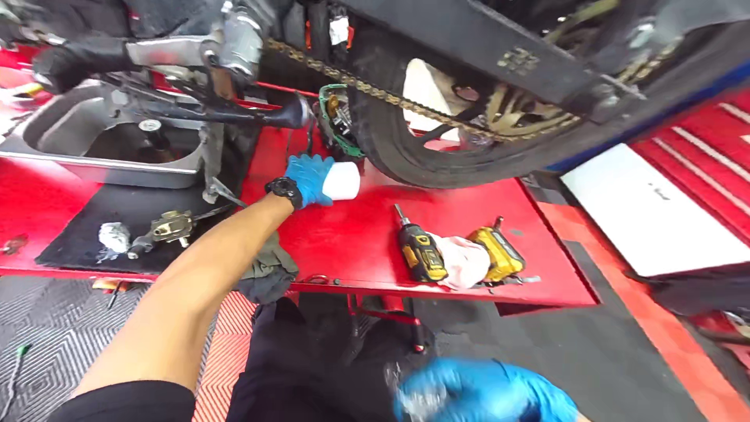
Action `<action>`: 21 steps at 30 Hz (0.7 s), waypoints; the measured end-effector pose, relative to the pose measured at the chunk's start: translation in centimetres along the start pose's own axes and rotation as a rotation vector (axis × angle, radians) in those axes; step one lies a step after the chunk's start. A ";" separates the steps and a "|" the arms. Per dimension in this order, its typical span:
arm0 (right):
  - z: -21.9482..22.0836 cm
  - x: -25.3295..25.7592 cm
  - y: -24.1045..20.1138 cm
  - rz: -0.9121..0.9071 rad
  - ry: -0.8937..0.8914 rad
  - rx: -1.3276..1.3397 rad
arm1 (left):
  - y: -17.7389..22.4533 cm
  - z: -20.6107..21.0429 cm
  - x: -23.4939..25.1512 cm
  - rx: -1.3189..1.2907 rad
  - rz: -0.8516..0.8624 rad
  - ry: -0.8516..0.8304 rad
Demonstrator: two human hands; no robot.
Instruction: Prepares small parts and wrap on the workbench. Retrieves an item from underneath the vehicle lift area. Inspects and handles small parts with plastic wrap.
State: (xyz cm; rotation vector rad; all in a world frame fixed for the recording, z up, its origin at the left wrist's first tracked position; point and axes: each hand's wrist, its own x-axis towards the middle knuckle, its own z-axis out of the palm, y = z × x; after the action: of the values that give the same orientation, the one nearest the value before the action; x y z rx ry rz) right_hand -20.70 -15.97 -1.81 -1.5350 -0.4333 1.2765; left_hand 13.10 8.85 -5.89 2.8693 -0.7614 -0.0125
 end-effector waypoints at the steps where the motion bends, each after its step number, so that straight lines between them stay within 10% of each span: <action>1: 0.2 -0.4 0.8 -0.129 0.166 0.097 | 0.1 -0.1 -0.4 -0.039 0.030 0.027; 10: -0.4 7.4 2.3 -1.103 0.838 0.476 | 11.2 -1.5 -19.3 -0.940 0.408 0.434; 16: -0.4 10.1 0.9 -1.122 0.881 0.449 | 13.5 2.6 -20.5 -1.539 0.519 0.255; 21: 0.0 13.4 -0.4 -0.945 1.284 0.520 | 14.0 2.9 -20.6 -1.868 0.484 0.297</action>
State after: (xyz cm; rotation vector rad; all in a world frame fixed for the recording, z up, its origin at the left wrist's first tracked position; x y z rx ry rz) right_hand -15.67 -5.21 -8.05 -1.1397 0.0652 -0.3950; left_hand -11.82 6.51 -7.10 0.8841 -0.6895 -0.1387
